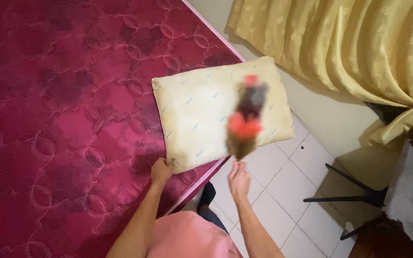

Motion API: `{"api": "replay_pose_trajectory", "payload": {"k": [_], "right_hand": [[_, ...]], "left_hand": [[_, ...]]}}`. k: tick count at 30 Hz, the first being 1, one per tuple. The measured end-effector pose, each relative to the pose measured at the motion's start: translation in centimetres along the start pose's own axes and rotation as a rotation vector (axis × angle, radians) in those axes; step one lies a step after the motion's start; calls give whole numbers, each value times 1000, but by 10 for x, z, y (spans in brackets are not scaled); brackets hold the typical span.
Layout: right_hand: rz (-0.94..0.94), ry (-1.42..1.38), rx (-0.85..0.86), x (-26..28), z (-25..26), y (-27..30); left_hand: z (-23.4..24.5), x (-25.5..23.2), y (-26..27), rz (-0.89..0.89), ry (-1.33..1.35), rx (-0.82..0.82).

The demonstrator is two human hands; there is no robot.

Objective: The person uses a duster to clean a pillow and then dusts the surface and edges of a mattress.

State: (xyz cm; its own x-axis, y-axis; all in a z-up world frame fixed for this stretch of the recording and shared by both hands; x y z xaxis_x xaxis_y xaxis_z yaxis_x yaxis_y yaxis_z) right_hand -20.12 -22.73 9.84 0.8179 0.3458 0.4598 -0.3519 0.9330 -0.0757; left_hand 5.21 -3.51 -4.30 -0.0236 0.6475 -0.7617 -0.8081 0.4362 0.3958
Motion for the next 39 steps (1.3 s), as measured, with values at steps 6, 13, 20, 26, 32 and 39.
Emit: {"api": "replay_pose_trajectory", "payload": {"k": [6, 13, 20, 26, 32, 39], "right_hand": [[499, 48, 363, 61, -31, 48], [313, 165, 379, 77, -41, 5], [202, 107, 252, 115, -10, -31], [426, 204, 491, 125, -18, 12], [381, 330, 402, 127, -33, -13], [477, 254, 457, 148, -21, 1]], "left_hand": [[0, -8, -4, 139, -218, 54], [4, -13, 0, 95, -249, 94], [27, -53, 25, -36, -147, 18], [-4, -48, 10, -232, -209, 69], [-3, -46, 20, -64, -326, 253], [-11, 17, -18, 31, 226, -37]]}}
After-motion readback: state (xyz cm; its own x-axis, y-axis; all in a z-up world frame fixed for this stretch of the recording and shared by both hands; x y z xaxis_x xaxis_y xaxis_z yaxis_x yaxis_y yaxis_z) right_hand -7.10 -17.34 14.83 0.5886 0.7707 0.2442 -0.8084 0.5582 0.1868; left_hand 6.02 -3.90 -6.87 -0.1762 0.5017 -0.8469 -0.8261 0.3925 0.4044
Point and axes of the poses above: each hand's wrist, its own y-axis away from the middle knuckle, its own z-axis out of the back of the hand, x = y × z, the point moved 5 cm from there along -y, towards the middle knuckle, and after that the axes turned 2 degrees about x, right-handed, at the moved point
